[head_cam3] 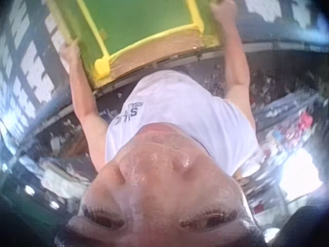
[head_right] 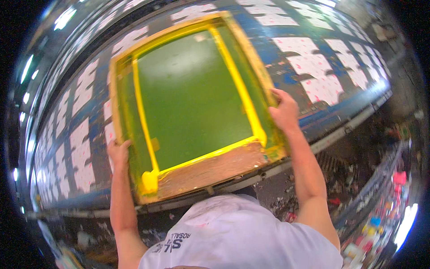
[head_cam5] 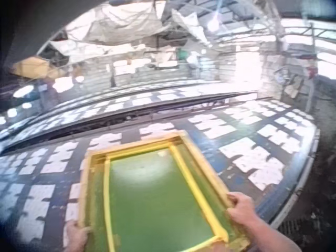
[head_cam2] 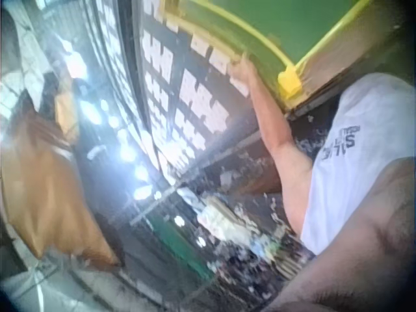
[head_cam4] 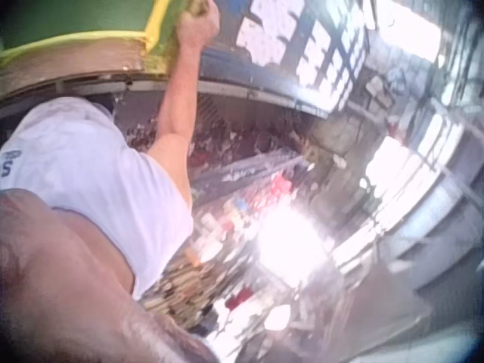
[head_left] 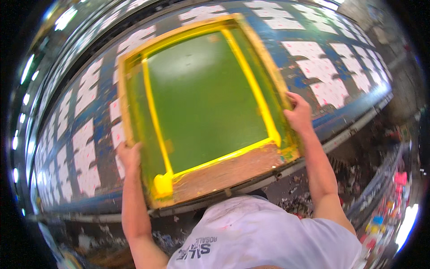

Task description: The person uses a squeegee to pull green ink across a screen-printing frame, repeatedly wiping the surface and repositioning the frame on a patterned workbench. The person occasionally touches their face during the process.

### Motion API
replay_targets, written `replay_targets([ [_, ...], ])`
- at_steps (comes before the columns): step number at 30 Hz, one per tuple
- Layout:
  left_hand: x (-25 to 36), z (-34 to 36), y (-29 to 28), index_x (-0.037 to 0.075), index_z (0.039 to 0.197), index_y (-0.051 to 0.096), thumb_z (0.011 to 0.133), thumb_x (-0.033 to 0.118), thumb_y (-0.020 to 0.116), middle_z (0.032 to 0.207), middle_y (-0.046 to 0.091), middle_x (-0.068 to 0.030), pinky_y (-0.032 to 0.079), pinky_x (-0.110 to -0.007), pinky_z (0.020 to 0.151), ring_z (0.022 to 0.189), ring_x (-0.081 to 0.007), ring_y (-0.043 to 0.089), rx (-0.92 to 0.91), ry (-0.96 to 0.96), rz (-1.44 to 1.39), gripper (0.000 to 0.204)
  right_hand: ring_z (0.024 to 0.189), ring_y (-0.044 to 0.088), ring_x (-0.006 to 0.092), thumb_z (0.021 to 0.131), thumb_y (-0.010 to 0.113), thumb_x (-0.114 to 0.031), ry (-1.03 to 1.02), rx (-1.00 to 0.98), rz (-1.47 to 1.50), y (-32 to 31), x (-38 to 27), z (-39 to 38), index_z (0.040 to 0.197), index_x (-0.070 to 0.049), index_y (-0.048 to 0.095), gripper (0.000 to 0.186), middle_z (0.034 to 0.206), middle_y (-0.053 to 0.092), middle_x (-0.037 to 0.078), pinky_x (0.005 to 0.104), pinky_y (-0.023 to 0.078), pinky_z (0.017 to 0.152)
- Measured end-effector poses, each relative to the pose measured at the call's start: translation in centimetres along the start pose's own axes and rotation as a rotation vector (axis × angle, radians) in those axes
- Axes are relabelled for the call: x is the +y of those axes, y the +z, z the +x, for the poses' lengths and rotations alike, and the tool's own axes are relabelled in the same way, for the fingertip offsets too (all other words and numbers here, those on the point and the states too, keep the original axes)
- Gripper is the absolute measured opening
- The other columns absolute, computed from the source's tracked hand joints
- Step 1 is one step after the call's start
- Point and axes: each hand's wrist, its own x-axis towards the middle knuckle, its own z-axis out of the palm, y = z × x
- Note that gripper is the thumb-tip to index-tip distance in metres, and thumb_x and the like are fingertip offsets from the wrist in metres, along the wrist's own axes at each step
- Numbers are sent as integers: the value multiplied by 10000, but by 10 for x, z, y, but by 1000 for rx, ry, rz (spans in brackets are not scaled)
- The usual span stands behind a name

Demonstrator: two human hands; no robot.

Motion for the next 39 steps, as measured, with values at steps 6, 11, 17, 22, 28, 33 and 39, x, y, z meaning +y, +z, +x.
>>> replay_targets([
  [6, -15, -13, -5, 0, 1205, 774, 741, 293, 939, 1209, 728, -216, 587, -486, 989, 1118, -400, 726, 31, -73, 142, 574, 1186, 785, 283, 820, 699, 58, -30, -62, 137, 19, 9, -17, 1520, 11, 667, 701, 1313, 801, 185, 387, 598, 1064],
  [11, 5, -31, -15, 29, 1206, 779, 761, 301, 911, 1248, 716, -215, 581, -491, 1022, 1172, -406, 714, 20, -90, 139, 538, 1193, 776, 271, 842, 685, 97, 117, -149, 213, 28, 18, -26, 1542, 11, 646, 706, 1317, 791, 205, 384, 585, 1085],
  [17, 10, -35, -10, 10, 1138, 754, 765, 326, 905, 1250, 702, -219, 578, -501, 1009, 1161, -403, 707, 10, -75, 169, 512, 1142, 781, 240, 861, 687, 104, 90, -162, 193, 20, 28, -22, 1556, 5, 634, 704, 1288, 796, 184, 362, 595, 1033],
  [22, 8, -36, 4, -8, 1132, 715, 745, 338, 923, 1210, 698, -214, 577, -497, 990, 1140, -397, 704, 27, -39, 209, 559, 1125, 779, 232, 879, 692, 103, 123, -186, 169, 13, 30, -21, 1567, -3, 628, 700, 1298, 787, 168, 358, 601, 1008],
  [28, 0, -37, 13, -1, 1188, 690, 748, 346, 925, 1216, 685, -212, 581, -505, 990, 1138, -405, 702, 37, -27, 245, 608, 1320, 706, 338, 925, 782, 20, -8, -165, -68, 5, 9, -37, 1595, -49, 613, 694, 1459, 712, 210, 448, 564, 1116],
  [33, 2, -34, 20, 4, 1140, 713, 755, 356, 920, 1188, 689, -213, 587, -515, 984, 1133, -416, 707, -26, -29, 259, 561, 1463, 589, 444, 887, 863, -89, -510, -478, -218, -19, -83, -101, 1502, -92, 691, 639, 1573, 645, 207, 552, 489, 1224],
  [39, 0, -34, 13, 12, 1130, 732, 812, 328, 868, 1240, 694, -233, 589, -549, 1019, 1195, -437, 697, -55, -47, 196, 469, 1258, 698, 424, 838, 847, -48, -746, -769, -221, 14, -168, -170, 1347, -111, 773, 518, 1392, 737, 153, 549, 569, 1089],
])
